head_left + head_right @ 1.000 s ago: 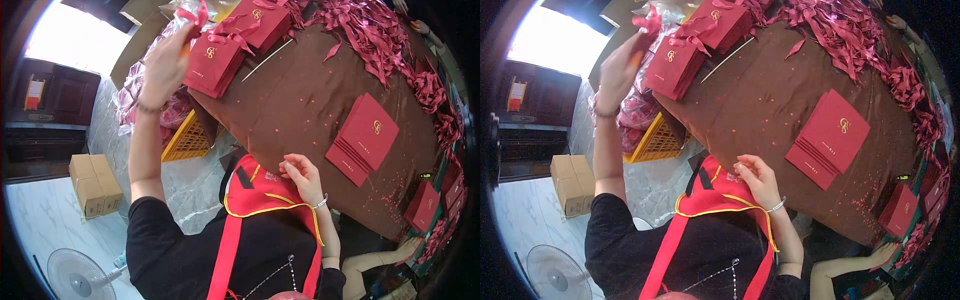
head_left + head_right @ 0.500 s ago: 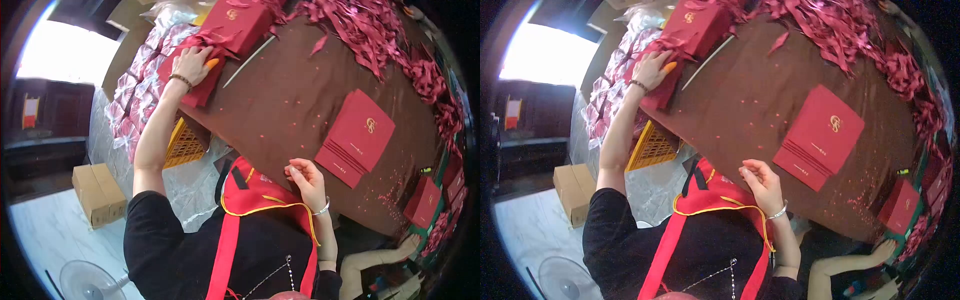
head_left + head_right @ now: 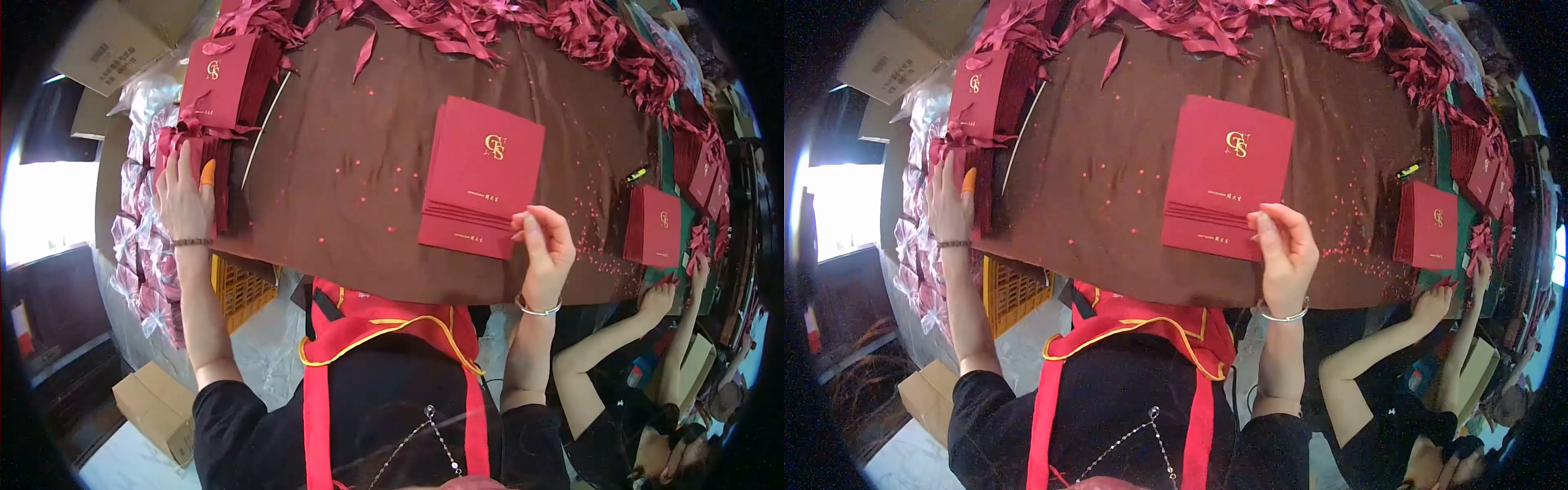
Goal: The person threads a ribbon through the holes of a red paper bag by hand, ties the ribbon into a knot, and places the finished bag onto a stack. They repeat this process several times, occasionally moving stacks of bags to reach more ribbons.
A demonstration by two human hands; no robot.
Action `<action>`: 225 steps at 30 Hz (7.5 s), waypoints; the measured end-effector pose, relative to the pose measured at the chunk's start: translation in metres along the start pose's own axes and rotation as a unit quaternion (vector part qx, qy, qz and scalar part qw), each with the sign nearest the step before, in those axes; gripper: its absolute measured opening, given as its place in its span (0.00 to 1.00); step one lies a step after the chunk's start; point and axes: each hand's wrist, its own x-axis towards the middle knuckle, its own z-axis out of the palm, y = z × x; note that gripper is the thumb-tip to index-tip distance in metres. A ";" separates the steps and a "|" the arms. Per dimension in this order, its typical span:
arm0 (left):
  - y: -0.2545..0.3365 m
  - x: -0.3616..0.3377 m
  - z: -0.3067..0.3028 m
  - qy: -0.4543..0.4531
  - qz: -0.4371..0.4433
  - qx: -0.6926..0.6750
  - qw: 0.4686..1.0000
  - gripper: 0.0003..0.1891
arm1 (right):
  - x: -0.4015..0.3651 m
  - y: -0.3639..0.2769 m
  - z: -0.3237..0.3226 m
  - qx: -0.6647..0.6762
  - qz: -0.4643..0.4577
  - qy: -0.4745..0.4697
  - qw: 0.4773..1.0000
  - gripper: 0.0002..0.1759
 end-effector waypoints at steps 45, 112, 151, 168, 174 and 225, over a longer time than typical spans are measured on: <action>0.104 -0.060 -0.023 -0.252 0.265 -0.515 0.775 0.07 | 0.074 -0.005 0.048 -0.556 -0.308 -0.151 0.757 0.21; 0.170 -0.109 -0.070 -0.091 0.245 -0.472 0.842 0.09 | -0.016 0.027 0.050 -0.238 0.149 -0.421 0.863 0.15; 0.167 -0.119 -0.074 -0.027 0.300 -0.457 0.837 0.06 | -0.034 0.029 0.042 -0.164 0.231 -0.404 0.870 0.16; 0.165 -0.116 -0.076 -0.101 0.279 -0.490 0.820 0.06 | -0.036 0.029 0.039 -0.128 0.243 -0.411 0.869 0.14; 0.163 -0.120 -0.069 -0.141 0.188 -0.553 0.799 0.11 | -0.036 0.032 0.039 -0.096 0.269 -0.399 0.872 0.16; 0.175 -0.126 -0.087 -0.031 0.289 -0.445 0.847 0.07 | -0.046 0.029 0.038 -0.128 0.251 -0.393 0.875 0.17</action>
